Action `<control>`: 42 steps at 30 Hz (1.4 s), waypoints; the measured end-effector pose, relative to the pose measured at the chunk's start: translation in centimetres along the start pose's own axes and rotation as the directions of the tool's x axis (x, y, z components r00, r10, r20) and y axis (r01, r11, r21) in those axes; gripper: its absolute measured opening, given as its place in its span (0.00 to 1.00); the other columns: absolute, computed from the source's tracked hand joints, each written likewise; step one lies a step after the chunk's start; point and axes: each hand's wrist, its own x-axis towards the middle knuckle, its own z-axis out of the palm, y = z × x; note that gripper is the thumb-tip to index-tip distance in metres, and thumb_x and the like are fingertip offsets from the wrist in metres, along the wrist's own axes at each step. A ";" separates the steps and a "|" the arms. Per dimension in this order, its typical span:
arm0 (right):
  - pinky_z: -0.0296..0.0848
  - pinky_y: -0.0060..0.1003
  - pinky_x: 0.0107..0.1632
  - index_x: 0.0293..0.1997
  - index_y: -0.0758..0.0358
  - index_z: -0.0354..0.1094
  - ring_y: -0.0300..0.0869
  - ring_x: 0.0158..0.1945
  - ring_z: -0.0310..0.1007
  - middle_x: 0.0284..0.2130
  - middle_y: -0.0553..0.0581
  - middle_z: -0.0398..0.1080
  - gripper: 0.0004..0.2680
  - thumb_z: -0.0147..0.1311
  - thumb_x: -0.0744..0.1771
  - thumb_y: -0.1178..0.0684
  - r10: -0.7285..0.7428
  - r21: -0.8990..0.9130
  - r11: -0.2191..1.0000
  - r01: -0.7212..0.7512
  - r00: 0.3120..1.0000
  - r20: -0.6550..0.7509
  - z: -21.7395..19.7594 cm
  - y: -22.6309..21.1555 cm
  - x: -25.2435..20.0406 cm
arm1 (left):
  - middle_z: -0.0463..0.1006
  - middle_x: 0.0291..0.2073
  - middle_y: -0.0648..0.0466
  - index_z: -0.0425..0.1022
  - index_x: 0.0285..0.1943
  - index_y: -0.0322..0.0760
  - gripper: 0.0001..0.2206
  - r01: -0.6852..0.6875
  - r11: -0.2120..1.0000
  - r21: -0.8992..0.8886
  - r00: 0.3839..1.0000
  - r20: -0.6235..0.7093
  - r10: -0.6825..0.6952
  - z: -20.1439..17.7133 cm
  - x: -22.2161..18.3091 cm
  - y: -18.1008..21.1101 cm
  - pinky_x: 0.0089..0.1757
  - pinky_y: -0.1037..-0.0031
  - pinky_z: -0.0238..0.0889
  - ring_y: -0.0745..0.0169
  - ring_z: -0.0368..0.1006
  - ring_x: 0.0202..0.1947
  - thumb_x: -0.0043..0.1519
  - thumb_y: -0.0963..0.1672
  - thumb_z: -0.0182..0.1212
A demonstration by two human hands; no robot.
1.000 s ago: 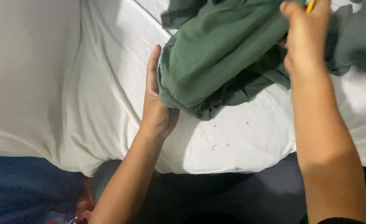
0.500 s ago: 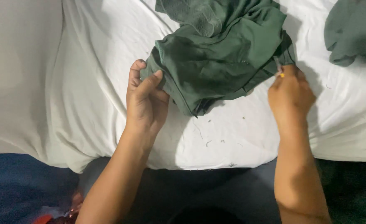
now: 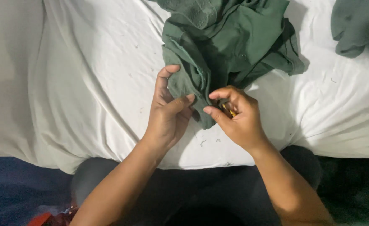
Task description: Trimming loose threads from a green garment using small scissors
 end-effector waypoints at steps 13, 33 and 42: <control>0.69 0.34 0.39 0.40 0.69 0.75 0.44 0.34 0.69 0.34 0.62 0.71 0.01 0.61 0.68 0.63 -0.217 -0.153 0.965 0.211 0.976 -0.026 -0.8 -1.9 1.6 | 0.73 0.51 0.50 0.63 0.62 0.37 0.24 -0.199 0.927 0.318 0.978 0.124 0.167 0.1 0.8 1.4 0.47 0.71 0.76 0.58 0.77 0.50 0.59 0.30 0.60; 0.71 0.36 0.32 0.37 0.72 0.73 0.44 0.27 0.69 0.29 0.62 0.70 0.03 0.57 0.69 0.62 -0.377 -0.125 0.922 0.366 0.924 -0.070 -0.4 -2.4 0.9 | 0.73 0.49 0.56 0.76 0.56 0.36 0.15 -0.183 0.826 0.534 0.983 0.128 0.134 0.5 -0.2 1.9 0.50 0.80 0.70 0.71 0.67 0.54 0.61 0.33 0.62; 0.75 0.40 0.38 0.39 0.72 0.75 0.50 0.34 0.75 0.32 0.61 0.73 0.02 0.62 0.66 0.63 -0.498 -0.341 0.823 0.455 0.866 -0.048 0.8 -1.8 1.0 | 0.70 0.53 0.53 0.73 0.59 0.32 0.19 -0.171 0.857 0.486 0.979 0.180 0.093 0.1 -0.1 0.7 0.45 0.75 0.78 0.68 0.72 0.51 0.59 0.32 0.64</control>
